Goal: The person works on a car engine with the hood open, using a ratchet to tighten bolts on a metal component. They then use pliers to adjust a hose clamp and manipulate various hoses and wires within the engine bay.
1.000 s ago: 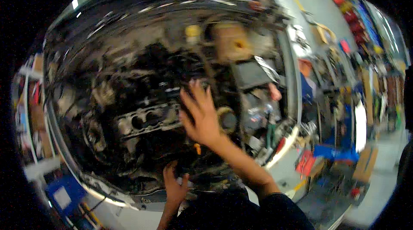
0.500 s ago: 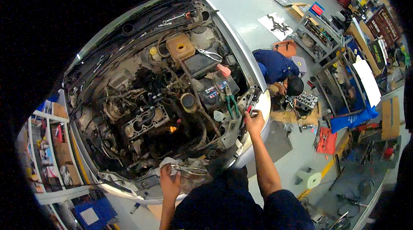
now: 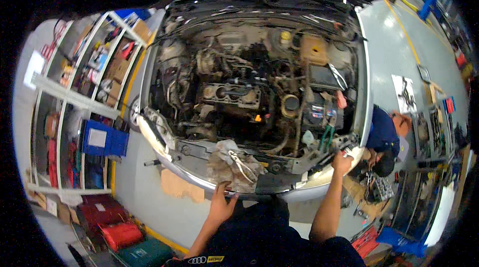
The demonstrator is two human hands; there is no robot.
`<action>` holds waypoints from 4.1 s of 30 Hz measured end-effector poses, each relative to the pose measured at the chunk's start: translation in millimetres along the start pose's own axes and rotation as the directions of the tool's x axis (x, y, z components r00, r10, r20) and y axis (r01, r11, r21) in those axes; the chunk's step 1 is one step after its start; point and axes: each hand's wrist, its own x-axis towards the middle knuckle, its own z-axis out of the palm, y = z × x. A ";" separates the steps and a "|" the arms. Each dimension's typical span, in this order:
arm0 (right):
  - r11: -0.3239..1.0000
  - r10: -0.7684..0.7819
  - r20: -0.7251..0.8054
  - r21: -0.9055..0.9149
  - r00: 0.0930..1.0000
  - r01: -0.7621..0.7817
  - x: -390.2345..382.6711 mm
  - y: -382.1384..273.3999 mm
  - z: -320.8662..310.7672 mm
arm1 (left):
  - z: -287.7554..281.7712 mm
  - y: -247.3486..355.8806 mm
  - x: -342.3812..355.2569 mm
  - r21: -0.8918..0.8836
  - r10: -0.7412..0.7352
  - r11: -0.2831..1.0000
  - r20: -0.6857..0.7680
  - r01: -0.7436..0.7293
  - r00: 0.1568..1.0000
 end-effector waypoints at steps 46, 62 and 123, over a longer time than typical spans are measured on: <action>0.687 -0.018 0.965 -0.178 0.261 0.705 -20.3 -672.6 432.3 | 34.2 -255.2 706.2 0.434 0.168 0.900 -0.258 -0.041 0.951; 0.398 -0.087 0.942 -0.265 0.324 0.878 -58.7 -683.8 454.9 | 29.6 -260.3 706.0 0.395 0.207 0.915 -0.280 -0.084 0.937; 0.463 0.034 0.931 -0.337 0.363 0.820 -45.3 -703.6 467.0 | 31.1 -265.8 706.4 0.400 0.251 0.910 -0.320 -0.110 0.914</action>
